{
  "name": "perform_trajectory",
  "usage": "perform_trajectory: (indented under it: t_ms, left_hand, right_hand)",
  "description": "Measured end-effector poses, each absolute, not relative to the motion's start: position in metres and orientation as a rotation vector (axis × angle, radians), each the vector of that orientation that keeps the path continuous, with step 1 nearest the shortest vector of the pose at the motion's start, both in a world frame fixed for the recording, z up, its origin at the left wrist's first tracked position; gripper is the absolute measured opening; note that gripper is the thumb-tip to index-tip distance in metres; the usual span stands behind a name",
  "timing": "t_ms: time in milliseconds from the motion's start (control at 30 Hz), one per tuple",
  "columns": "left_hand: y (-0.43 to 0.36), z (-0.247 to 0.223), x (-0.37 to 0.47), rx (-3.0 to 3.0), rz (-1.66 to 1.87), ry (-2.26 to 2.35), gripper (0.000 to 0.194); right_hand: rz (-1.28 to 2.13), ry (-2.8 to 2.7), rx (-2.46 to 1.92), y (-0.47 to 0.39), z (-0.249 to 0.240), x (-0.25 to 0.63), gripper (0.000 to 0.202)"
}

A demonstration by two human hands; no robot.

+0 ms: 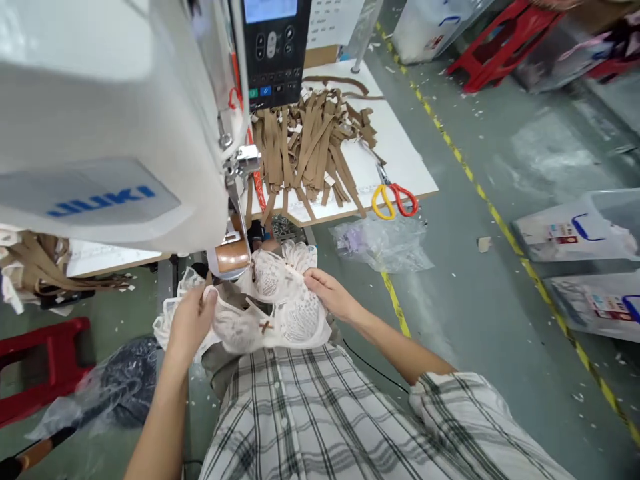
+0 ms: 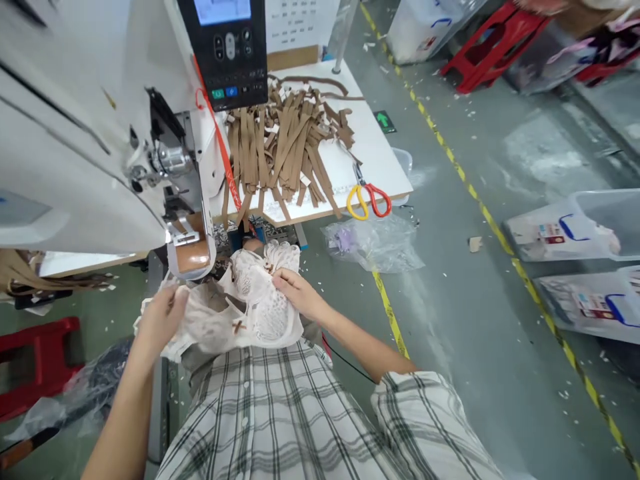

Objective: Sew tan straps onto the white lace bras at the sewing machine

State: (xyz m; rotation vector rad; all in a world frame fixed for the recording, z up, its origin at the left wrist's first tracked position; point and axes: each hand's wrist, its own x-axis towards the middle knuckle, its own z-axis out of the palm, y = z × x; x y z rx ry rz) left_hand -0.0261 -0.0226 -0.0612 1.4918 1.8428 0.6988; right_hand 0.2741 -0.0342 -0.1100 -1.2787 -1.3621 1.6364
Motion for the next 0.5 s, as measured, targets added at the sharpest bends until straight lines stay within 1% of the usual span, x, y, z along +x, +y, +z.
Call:
perform_trajectory:
  t_ms: [33,100,200,267,300,333,433,500]
  left_hand:
    - [-0.016,-0.064,-0.018,1.62,0.698,1.842,0.036]
    - [-0.012,-0.067,0.005,1.697,0.726,1.638,0.042]
    - [-0.022,-0.067,0.044,1.309,0.603,1.139,0.04]
    - [-0.03,-0.068,0.06,0.99,0.56,1.012,0.038]
    - [-0.033,-0.068,0.065,0.885,0.57,1.004,0.038]
    - [-0.035,-0.068,0.069,0.821,0.591,1.013,0.038]
    - [-0.037,-0.064,0.072,0.782,0.619,1.043,0.038]
    - [-0.037,-0.058,0.072,0.786,0.626,1.068,0.04]
  right_hand:
    - [1.558,-1.296,-1.264,-0.038,-0.099,0.273,0.041]
    - [1.47,-1.289,-1.194,-0.046,-0.079,0.267,0.037]
    - [1.555,-1.558,-1.054,-0.044,-0.059,0.262,0.036]
    - [1.599,-1.732,-1.051,-0.021,-0.053,0.266,0.039]
    - [1.529,-1.78,-1.136,-0.001,-0.052,0.269,0.04]
    - [1.397,-1.802,-1.262,0.024,-0.051,0.273,0.042]
    - [0.684,-1.701,-1.722,0.12,-0.05,0.284,0.038]
    - [0.474,-1.69,-1.932,0.179,-0.049,0.288,0.04]
